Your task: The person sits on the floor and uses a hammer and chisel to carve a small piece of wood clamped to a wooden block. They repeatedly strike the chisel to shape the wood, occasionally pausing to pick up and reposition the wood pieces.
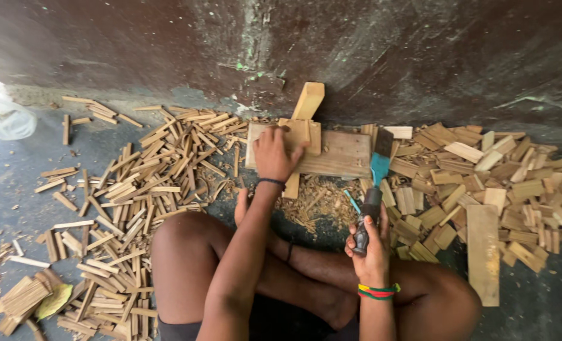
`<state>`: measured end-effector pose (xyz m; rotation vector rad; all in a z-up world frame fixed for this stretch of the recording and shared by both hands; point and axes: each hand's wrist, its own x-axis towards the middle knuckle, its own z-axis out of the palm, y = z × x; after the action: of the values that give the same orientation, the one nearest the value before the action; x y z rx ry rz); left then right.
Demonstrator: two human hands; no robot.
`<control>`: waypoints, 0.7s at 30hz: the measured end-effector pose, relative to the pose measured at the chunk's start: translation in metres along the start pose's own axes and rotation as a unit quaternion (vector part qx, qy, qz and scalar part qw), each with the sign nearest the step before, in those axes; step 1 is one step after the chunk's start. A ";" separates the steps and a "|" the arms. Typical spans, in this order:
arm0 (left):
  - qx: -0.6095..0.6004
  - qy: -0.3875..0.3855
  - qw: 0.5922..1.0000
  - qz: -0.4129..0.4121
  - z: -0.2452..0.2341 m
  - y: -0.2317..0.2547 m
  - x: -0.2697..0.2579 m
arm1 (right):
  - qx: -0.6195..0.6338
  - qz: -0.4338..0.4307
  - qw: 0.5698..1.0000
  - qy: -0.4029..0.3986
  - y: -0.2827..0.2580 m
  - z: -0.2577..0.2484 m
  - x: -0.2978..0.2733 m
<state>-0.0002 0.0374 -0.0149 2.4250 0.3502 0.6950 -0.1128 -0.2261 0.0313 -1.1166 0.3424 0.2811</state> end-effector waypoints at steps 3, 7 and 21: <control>0.058 -0.067 0.996 -0.016 0.014 0.016 0.002 | -0.035 0.001 0.998 0.043 -0.005 -0.003 -0.008; 0.109 -0.064 0.992 -0.014 0.030 0.021 0.011 | -0.055 0.014 0.998 0.042 0.005 -0.002 -0.021; -0.339 0.130 0.928 -0.080 -0.145 -0.013 -0.053 | -0.083 0.043 0.996 0.004 0.062 0.001 0.003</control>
<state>-0.1252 0.0951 0.0568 1.6360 0.3384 0.8908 -0.1343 -0.1995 -0.0202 -1.2694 0.3801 0.3860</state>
